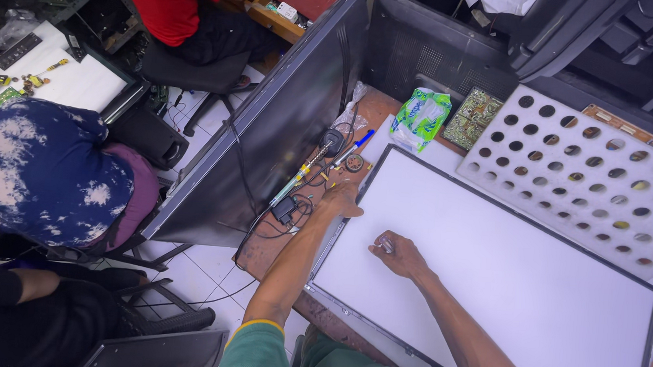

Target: The person uses a screwdriver to remove screws from the frame of a flat white panel, likely a TV or monitor backplate, then lifts the frame to separate it from the panel. The person continues to unscrew and detach the frame around the edges.

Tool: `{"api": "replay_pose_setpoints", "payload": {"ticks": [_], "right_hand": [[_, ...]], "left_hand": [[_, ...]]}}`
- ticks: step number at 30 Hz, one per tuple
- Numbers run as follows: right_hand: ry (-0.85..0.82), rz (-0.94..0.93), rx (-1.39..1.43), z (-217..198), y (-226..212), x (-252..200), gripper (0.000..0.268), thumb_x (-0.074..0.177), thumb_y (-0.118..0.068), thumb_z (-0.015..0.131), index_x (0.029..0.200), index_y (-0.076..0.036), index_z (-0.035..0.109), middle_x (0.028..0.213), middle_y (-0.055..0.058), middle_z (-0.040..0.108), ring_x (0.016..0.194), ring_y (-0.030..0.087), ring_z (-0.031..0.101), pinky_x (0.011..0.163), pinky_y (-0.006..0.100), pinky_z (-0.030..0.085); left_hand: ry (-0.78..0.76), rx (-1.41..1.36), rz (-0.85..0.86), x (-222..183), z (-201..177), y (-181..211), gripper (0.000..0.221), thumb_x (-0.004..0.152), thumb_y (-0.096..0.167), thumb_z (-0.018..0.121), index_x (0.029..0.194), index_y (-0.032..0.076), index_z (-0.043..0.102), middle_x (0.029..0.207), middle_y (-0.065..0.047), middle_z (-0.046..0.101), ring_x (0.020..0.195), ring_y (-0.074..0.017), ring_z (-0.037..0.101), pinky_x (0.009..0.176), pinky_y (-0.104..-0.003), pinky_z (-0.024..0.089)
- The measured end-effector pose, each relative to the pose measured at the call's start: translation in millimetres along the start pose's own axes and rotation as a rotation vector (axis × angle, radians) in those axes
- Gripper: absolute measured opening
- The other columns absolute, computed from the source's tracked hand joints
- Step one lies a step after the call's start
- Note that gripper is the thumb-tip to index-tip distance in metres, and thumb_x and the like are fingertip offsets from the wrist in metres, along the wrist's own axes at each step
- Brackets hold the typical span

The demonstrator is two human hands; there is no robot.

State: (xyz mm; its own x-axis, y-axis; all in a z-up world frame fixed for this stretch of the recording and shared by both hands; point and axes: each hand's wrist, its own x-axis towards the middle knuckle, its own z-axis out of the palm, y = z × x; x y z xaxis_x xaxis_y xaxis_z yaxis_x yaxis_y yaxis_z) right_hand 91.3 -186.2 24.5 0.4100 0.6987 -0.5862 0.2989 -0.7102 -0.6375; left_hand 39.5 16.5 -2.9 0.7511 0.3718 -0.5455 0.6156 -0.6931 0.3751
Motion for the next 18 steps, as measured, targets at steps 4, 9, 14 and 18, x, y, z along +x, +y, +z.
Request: {"api": "replay_pose_setpoints", "payload": {"ticks": [4, 9, 14, 18], "right_hand": [[0.034, 0.019, 0.020, -14, 16, 11, 0.028, 0.079, -0.034, 0.061, 0.099, -0.015, 0.062, 0.088, 0.007, 0.065, 0.083, 0.024, 0.062, 0.073, 0.036, 0.049], [0.189, -0.038, -0.070, -50, 36, 42, 0.033, 0.080, -0.032, 0.059, 0.106, -0.012, 0.061, 0.096, 0.015, 0.065, 0.092, 0.032, 0.060, 0.080, 0.042, 0.048], [0.377, 0.007, -0.317, -104, 51, 58, 0.039, 0.084, -0.036, 0.054, 0.119, -0.018, 0.054, 0.113, 0.012, 0.056, 0.101, 0.030, 0.058, 0.086, 0.043, 0.048], [0.464, 0.061, -0.423, -130, 54, 61, 0.043, 0.087, -0.037, 0.050, 0.128, -0.022, 0.047, 0.124, 0.008, 0.045, 0.105, 0.028, 0.055, 0.089, 0.042, 0.047]], "left_hand": [[0.060, -0.085, 0.003, 7, -2, 6, 0.048, 0.065, 0.034, 0.055, 0.104, 0.006, 0.053, 0.107, -0.016, 0.058, 0.105, -0.0336, 0.055, 0.087, -0.047, 0.046], [0.321, -0.214, 0.012, -37, -42, 46, 0.044, 0.077, 0.039, 0.052, 0.104, 0.005, 0.054, 0.098, -0.020, 0.061, 0.098, -0.0400, 0.057, 0.082, -0.050, 0.048], [0.370, -0.263, 0.007, -41, -50, 52, 0.030, 0.074, 0.034, 0.051, 0.088, 0.009, 0.056, 0.087, -0.017, 0.063, 0.093, -0.0384, 0.060, 0.082, -0.049, 0.047], [0.374, -0.315, -0.020, -23, -38, 50, 0.027, 0.074, 0.037, 0.050, 0.078, 0.010, 0.049, 0.081, -0.015, 0.064, 0.090, -0.0352, 0.061, 0.081, -0.048, 0.047]]}}
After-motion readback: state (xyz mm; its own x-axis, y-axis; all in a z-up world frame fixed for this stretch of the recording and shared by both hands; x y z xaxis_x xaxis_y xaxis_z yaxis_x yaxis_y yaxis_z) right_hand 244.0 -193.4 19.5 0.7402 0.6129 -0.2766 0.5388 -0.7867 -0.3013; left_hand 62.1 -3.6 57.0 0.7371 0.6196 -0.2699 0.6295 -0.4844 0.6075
